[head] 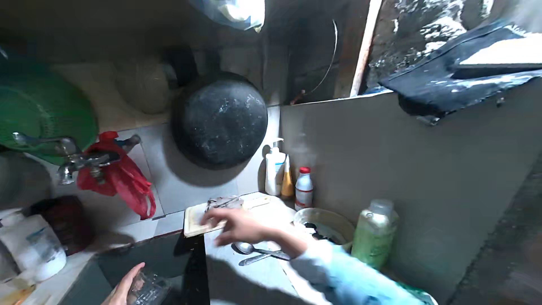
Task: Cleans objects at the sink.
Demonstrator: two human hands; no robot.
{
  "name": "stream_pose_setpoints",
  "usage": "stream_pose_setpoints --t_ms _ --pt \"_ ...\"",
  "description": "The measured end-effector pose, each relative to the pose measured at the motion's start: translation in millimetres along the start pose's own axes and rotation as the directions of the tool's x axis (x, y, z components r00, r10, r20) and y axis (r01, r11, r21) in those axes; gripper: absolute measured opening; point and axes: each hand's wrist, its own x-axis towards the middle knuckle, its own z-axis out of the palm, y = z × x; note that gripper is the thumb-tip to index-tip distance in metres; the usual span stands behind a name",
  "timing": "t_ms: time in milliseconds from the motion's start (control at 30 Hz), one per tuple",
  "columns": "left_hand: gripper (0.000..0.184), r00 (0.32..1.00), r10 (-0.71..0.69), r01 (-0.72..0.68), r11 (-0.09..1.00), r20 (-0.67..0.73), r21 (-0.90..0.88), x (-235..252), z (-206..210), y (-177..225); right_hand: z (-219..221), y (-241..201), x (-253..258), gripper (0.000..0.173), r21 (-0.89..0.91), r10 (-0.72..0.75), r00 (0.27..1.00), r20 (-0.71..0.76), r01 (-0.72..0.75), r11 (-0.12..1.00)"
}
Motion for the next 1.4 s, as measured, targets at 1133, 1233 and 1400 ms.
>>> stream_pose_setpoints --t_ms 1133,1233,1400 --pt "0.098 0.987 -0.048 -0.041 0.845 0.152 0.534 36.8 -63.5 66.5 134.7 10.8 113.6 0.037 0.975 0.494 0.858 0.14 -0.207 0.083" --pt "0.099 0.993 -0.092 0.034 0.817 0.071 0.576 36.3 -59.3 67.3 158.3 -4.6 135.5 0.03 0.84 0.433 0.887 0.162 -0.355 0.412" --pt "0.074 0.866 -0.474 0.313 0.761 -0.159 -0.568 31.4 -24.9 -3.6 102.3 -60.1 126.9 0.034 0.609 0.264 0.964 0.03 -0.227 0.76"
